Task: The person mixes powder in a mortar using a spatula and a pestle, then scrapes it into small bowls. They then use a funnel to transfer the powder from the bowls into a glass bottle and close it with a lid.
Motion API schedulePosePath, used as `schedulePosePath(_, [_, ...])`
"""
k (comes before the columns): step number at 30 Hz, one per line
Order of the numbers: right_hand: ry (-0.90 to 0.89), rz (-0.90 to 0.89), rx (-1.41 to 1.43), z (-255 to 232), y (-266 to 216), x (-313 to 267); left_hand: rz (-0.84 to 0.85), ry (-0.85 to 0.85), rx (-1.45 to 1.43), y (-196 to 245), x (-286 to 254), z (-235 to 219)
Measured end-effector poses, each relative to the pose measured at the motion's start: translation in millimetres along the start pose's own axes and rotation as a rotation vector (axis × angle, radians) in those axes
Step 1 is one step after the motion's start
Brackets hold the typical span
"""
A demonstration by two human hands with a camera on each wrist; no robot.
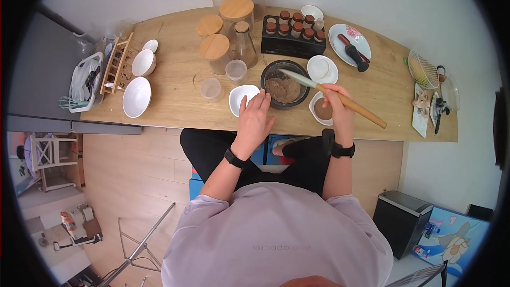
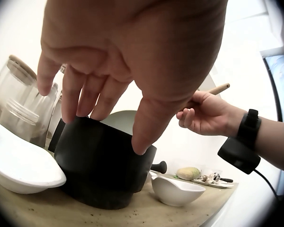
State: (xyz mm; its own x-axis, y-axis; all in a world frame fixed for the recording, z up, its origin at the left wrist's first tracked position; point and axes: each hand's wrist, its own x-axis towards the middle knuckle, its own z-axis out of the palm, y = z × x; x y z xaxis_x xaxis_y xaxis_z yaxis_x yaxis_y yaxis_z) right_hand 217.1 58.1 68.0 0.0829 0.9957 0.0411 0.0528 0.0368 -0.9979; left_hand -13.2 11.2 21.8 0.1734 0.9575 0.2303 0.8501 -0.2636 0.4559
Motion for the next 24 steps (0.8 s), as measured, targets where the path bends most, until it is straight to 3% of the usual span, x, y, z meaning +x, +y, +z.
schedulePosePath(1, [0.022, -0.029, -0.021, 3, -1, 3, -0.002, -0.007, -0.005, 1, 0, 0])
schedulePosePath(6, [-0.205, -0.122, -0.156, 10, -9, -2, 0.025, -0.003, 0.050, 1, 1, 2])
schedulePosePath(10, [-0.181, -0.091, -0.199, 2, -27, 18, 0.009, -0.021, 0.072, 3, 1, 2])
schedulePosePath(13, [-0.201, -0.469, -0.378, 4, -32, 39, -0.005, -0.008, 0.131, 8, 1, 4])
schedulePosePath(16, [-0.283, -0.594, -0.600, 0, -38, 39, -0.001, -0.022, 0.170, 11, 0, 0])
schedulePosePath(19, [-0.351, -0.583, -0.566, 9, -38, 31, -0.017, -0.052, 0.198, 13, 1, -1])
schedulePosePath(20, [-0.332, -0.466, -0.554, 10, -41, 31, -0.014, -0.062, 0.217, 13, 2, -1])
schedulePosePath(24, [-0.169, -0.517, -0.526, 17, -47, 42, 0.000, -0.058, 0.228, 14, 1, -1])
